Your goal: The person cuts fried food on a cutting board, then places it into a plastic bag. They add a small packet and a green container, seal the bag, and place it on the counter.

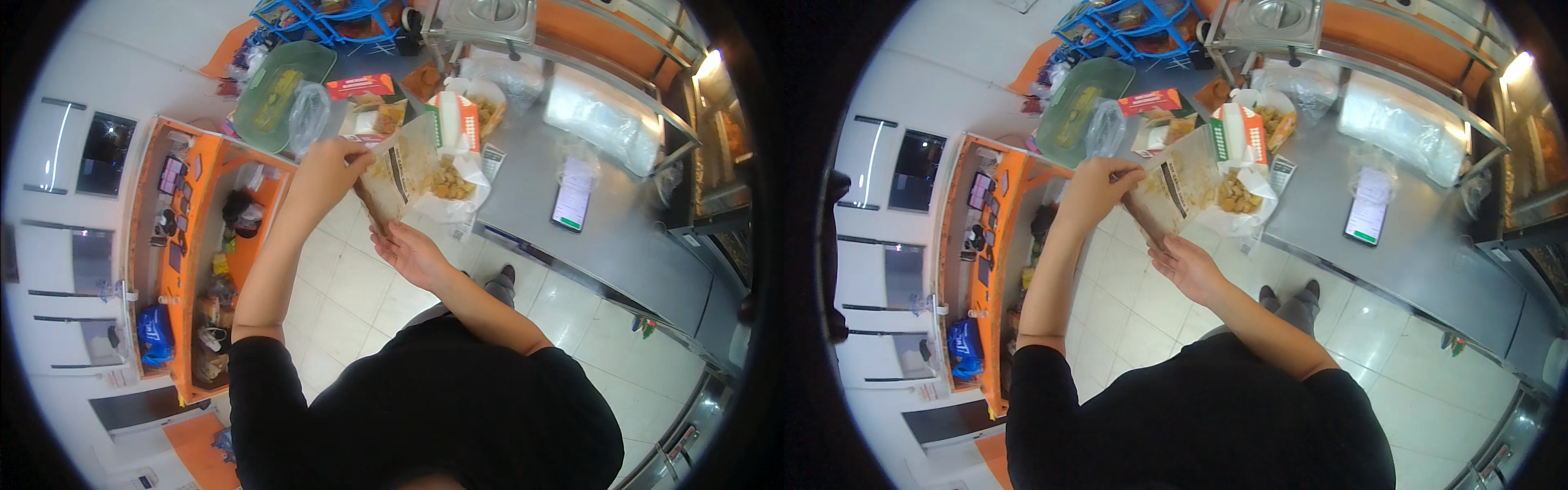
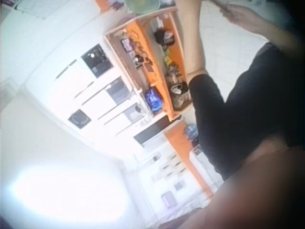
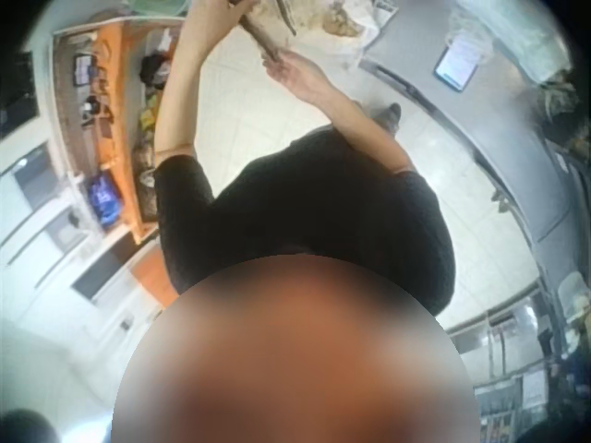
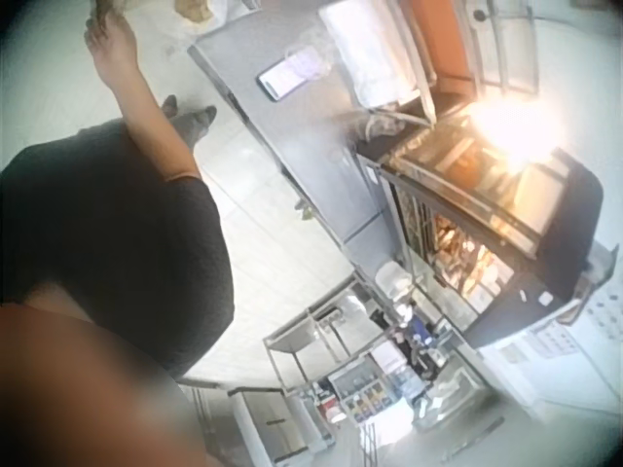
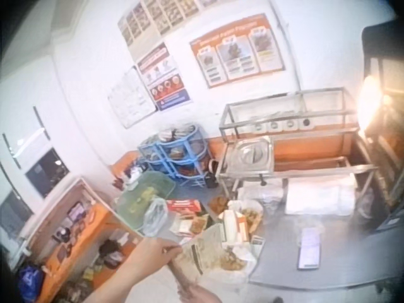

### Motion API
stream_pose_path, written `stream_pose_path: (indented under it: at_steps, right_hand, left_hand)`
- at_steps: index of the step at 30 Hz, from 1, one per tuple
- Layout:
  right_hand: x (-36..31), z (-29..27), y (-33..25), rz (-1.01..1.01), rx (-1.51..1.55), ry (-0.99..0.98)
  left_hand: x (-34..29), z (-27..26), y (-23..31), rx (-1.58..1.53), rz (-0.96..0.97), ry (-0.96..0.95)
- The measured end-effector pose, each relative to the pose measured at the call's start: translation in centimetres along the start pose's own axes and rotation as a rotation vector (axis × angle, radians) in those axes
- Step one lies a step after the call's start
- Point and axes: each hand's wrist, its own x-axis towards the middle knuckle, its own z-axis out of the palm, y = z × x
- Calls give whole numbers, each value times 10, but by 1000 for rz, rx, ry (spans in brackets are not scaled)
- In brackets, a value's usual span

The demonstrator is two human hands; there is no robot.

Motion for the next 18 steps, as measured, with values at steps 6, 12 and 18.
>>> stream_pose_path:
  at_steps: [6,12,18]
  right_hand:
    - [11,26,2,71,102,-25]
    - [21,33,-5,59,138,-46]
    - [25,32,-10,59,202,-114]
  left_hand:
    - [30,-18,-10,-34,-202,-159]
    - [50,-21,-6,-51,-256,-231]
    - [61,-23,7,43,-285,-251]
